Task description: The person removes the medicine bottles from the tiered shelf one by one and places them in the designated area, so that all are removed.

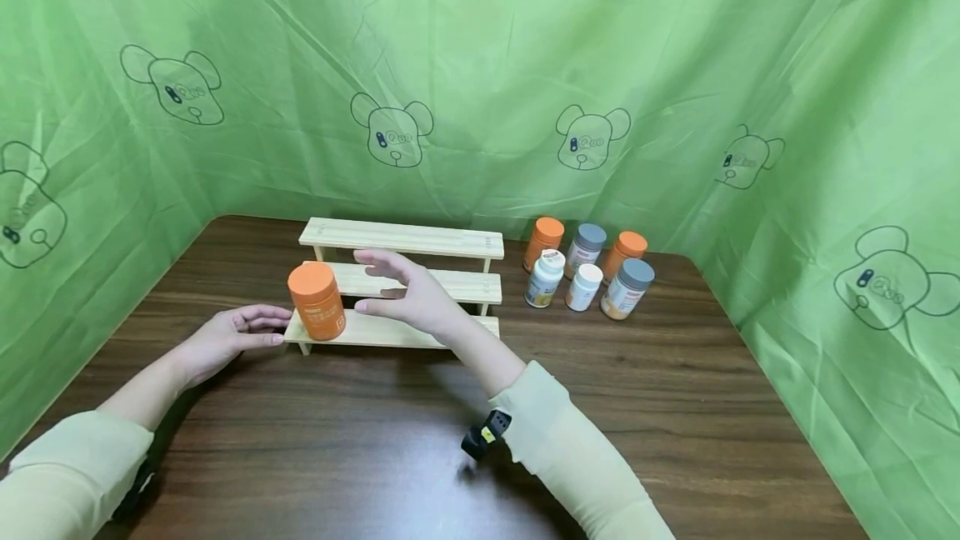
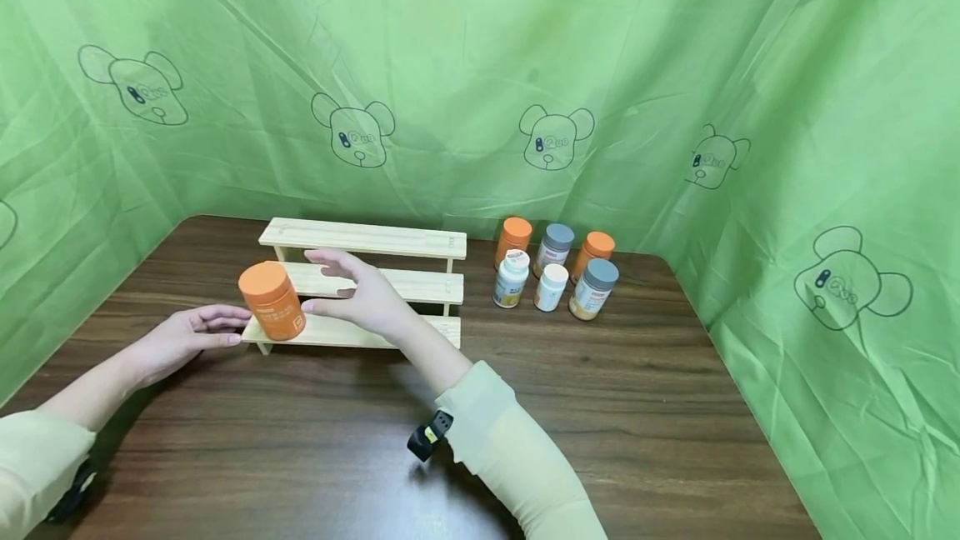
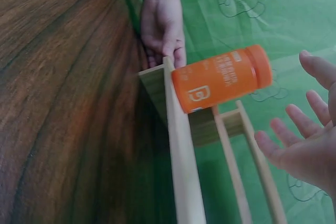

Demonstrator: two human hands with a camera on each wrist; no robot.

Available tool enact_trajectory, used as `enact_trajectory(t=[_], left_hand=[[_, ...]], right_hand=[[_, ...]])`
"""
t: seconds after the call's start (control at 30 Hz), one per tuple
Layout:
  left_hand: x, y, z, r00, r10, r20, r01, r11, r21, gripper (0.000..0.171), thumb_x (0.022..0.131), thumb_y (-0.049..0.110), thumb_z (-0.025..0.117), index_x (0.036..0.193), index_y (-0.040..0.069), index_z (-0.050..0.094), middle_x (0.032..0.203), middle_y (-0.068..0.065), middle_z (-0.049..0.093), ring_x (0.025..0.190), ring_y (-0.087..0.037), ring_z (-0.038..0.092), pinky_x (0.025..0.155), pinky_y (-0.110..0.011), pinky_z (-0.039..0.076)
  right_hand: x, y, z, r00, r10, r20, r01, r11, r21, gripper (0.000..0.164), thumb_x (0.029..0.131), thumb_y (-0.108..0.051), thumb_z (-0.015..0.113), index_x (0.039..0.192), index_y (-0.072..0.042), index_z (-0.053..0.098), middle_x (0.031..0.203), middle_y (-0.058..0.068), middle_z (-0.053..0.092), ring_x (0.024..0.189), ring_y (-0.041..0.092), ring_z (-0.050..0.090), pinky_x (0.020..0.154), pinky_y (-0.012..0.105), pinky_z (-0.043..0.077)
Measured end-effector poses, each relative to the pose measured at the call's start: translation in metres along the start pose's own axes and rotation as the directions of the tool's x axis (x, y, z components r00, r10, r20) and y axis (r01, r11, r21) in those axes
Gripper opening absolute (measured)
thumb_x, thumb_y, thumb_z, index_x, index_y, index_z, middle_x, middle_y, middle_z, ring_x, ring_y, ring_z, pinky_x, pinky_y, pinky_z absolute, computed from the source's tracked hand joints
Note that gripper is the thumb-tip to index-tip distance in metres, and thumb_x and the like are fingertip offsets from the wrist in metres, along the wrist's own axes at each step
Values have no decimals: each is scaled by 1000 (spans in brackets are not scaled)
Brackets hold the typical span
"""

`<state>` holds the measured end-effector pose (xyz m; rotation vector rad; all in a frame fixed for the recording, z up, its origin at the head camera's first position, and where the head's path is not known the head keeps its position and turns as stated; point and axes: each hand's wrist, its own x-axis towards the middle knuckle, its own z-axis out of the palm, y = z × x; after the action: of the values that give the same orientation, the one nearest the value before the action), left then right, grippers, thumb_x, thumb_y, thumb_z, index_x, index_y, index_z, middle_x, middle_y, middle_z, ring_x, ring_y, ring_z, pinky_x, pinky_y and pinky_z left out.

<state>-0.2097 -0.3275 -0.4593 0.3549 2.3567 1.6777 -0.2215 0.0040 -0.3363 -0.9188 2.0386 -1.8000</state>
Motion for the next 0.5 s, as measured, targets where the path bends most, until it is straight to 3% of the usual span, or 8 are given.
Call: enact_trajectory(t=[0.2, 0.5], left_hand=[[1, -1, 1, 1000, 1, 1, -1, 1000, -8, 43, 88, 13, 66, 127, -1, 52, 113, 15, 65, 103, 4, 58, 81, -17, 49], [0, -1, 0, 1000, -2, 1, 2, 1000, -2, 42, 88, 13, 66, 126, 0, 53, 113, 13, 66, 103, 4, 59, 81, -16, 48]], right_hand=[[2, 0, 9, 999, 31, 18, -31, 1000, -4, 64, 80, -3, 73, 138, -10, 45, 142, 6, 46, 132, 31, 40, 103, 47, 39], [12, 10, 24, 999, 16, 45, -16, 1000, -5, 64, 81, -3, 73, 138, -10, 44, 143, 4, 45, 133, 31, 39, 105, 43, 38]])
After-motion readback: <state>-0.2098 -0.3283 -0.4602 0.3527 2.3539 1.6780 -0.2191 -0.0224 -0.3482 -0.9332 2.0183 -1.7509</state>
